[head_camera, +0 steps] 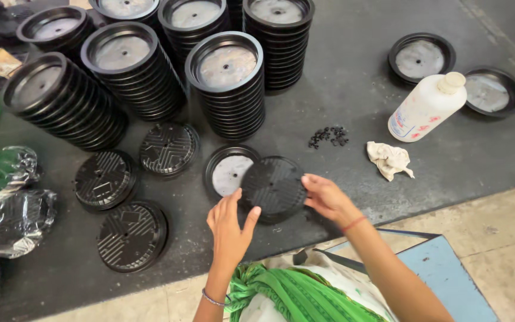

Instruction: The person assembles black plastic lids by wiping the inner surface with a cloth, placing a small black insert into the center, and stacking the finished units. The person also handles wrapped lid stacks, unwraps them, and places them on the table.

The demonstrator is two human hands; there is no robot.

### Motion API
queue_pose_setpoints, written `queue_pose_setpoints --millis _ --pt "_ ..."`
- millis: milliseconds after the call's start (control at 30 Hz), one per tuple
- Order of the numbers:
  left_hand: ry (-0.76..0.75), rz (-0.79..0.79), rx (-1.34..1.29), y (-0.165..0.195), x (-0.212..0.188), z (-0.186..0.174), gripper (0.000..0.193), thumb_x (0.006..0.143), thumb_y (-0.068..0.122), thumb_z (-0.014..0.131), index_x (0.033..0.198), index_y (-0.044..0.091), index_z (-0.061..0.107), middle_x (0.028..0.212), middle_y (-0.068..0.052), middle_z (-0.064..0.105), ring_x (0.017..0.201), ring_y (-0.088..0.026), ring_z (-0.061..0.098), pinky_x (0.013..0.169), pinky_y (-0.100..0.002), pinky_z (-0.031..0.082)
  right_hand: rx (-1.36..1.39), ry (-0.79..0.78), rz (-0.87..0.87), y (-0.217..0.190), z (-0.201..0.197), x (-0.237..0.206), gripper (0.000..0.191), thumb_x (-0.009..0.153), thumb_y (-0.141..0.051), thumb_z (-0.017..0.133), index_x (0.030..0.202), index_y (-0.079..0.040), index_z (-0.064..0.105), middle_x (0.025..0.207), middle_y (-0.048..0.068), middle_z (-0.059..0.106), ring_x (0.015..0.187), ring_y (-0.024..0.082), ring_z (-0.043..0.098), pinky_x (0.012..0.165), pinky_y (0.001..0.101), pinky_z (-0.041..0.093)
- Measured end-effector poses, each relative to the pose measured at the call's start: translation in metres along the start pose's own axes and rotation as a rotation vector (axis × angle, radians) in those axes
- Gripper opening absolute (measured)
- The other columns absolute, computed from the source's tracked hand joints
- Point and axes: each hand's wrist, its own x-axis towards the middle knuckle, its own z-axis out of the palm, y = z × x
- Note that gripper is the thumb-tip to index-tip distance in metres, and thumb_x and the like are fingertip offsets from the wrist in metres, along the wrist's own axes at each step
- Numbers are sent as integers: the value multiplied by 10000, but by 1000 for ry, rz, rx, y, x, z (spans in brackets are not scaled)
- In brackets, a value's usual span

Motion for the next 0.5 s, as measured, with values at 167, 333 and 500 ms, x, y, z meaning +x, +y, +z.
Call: queue_pose_setpoints --millis 167,333,500 --pt "160 -116 112 3 5 6 439 880 273 739 1274 103 649 1269 -91 649 1258 -296 540 1084 -479 330 -364 96 -188 -75 -7 -74 249 983 -171 598 1201 -78 676 1047 19 747 957 132 712 852 346 593" --pt "93 56 257 -6 8 19 292 835 264 773 1096 137 739 1099 -25 688 1135 -242 605 1046 -466 363 -1361 -61 -746 -80 30 -114 248 841 -103 711 1085 -59 726 1095 66 718 1026 258 680 864 348 555" --pt "145 2 335 -15 -8 21 183 843 266 779 1006 184 785 977 -5 707 958 -229 640 954 -429 406 -1683 -297 -859 -47 41 -109 323 797 -72 702 1119 -66 690 1192 80 691 1136 290 638 940 396 521"
